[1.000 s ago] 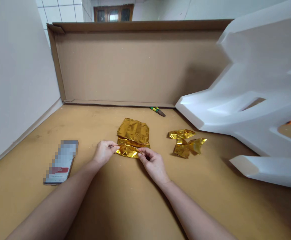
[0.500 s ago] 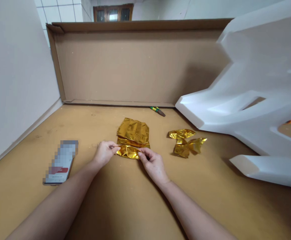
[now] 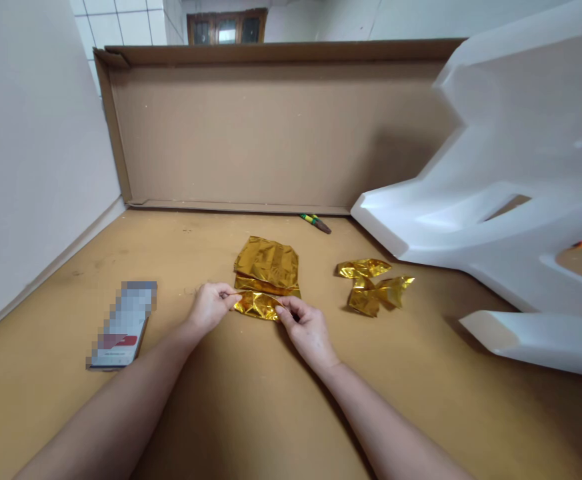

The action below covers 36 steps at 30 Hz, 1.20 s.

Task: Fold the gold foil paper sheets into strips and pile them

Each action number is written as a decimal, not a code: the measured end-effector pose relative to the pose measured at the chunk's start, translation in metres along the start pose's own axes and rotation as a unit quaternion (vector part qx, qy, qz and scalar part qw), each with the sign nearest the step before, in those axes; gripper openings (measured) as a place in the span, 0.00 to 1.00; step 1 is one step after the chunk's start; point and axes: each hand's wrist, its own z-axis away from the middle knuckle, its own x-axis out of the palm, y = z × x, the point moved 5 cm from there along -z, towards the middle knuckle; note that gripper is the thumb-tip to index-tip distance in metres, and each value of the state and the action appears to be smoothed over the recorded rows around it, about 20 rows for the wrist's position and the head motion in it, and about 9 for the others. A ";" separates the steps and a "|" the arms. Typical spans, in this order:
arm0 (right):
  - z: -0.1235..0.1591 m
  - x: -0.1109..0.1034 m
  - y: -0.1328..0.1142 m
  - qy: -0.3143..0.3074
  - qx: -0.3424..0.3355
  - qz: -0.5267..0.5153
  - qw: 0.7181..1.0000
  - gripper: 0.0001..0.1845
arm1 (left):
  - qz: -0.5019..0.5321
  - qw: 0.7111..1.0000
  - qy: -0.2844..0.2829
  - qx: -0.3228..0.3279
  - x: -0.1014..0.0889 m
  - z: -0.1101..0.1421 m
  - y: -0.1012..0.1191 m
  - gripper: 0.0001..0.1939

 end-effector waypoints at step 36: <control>-0.005 -0.004 0.008 0.040 0.083 -0.139 0.986 0.17 | 0.069 0.997 0.015 0.025 -0.003 0.005 0.011 0.20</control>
